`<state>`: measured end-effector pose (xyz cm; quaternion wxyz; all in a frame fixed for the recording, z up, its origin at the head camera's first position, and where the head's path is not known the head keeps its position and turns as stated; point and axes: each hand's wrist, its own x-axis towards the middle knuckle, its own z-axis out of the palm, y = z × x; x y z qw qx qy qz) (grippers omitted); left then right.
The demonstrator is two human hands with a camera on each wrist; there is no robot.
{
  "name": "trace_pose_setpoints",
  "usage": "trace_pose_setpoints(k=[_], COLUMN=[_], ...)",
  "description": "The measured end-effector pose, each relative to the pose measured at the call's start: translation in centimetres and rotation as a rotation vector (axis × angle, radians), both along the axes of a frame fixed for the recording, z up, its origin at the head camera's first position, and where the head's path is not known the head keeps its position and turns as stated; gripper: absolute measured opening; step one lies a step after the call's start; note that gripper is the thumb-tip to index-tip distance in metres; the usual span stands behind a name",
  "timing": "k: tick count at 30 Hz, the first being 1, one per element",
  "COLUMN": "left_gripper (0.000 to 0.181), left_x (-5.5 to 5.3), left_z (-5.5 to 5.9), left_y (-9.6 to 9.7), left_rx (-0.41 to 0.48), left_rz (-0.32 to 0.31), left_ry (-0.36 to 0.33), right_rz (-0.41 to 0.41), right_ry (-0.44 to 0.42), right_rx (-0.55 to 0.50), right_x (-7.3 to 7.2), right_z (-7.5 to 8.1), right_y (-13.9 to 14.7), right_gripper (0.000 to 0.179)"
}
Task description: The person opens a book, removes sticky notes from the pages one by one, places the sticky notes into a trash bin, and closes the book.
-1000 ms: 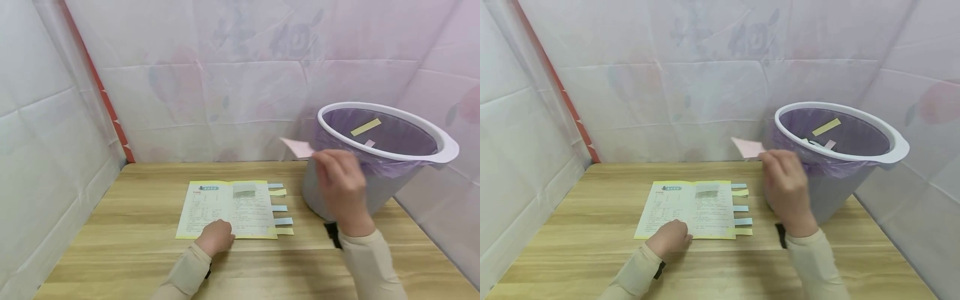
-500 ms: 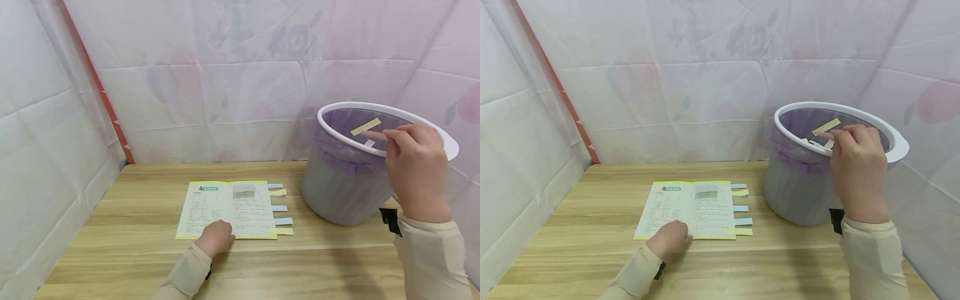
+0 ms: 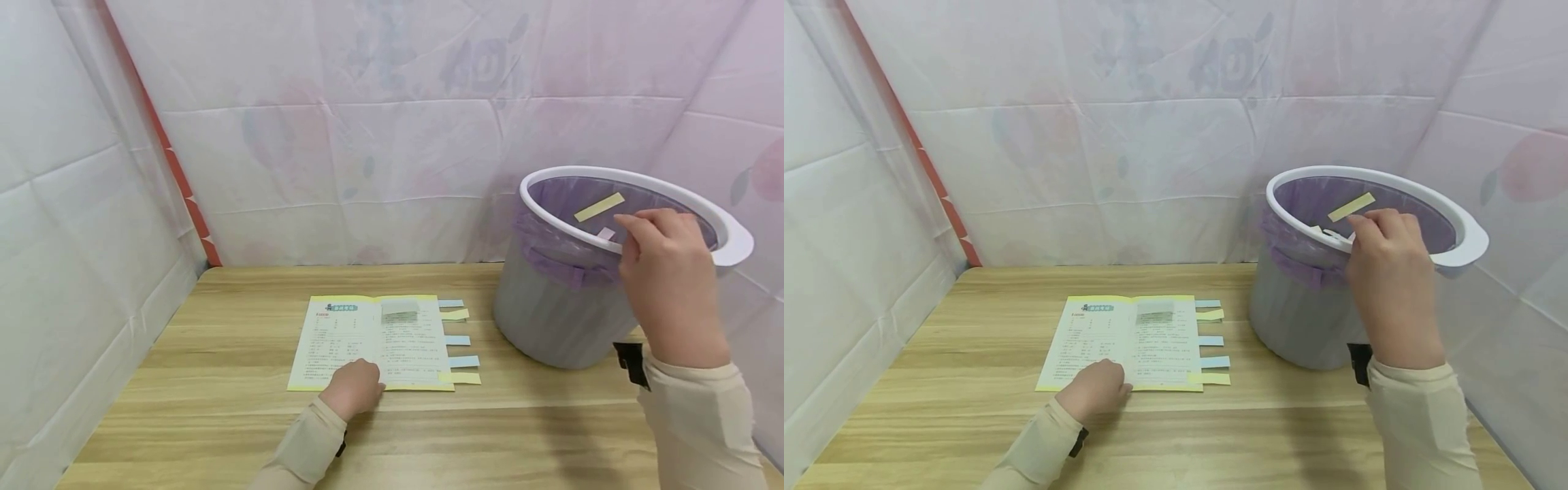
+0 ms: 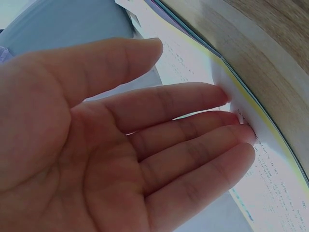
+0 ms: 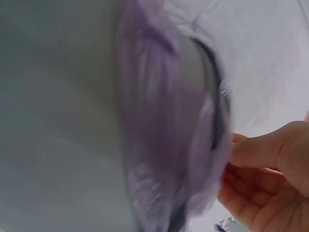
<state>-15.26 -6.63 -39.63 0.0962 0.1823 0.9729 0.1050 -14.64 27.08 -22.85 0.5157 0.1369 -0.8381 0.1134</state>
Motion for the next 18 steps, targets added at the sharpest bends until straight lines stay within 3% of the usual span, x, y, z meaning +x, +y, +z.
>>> trace_pose_setpoints(k=[3, 5, 10, 13, 18], left_gripper=[0.025, 0.025, 0.026, 0.025, 0.024], left_x=[0.0, 0.0, 0.0, 0.0, 0.0], left_z=[0.0, 0.0, 0.1, 0.2, 0.2], left_y=[0.0, 0.0, -0.1, -0.1, 0.0], left_rx=[0.003, 0.006, 0.013, 0.015, 0.016], left_rz=[0.003, 0.006, 0.008, 0.009, 0.016], left_ry=[0.0, 0.001, -0.006, -0.01, -0.019], right_rz=[0.115, 0.245, 0.519, 0.55, 0.509], right_ry=[0.012, -0.008, -0.209, -0.33, -0.507], right_rx=[0.041, 0.106, 0.409, 0.569, 0.664], right_x=[0.2, 0.2, -0.9, -1.6, -1.9], right_z=[-0.6, -1.8, -7.5, -11.4, -15.7], right_y=[-1.2, -2.4, -6.1, -7.5, -7.9], right_gripper=[0.024, 0.026, 0.026, 0.017, 0.029])
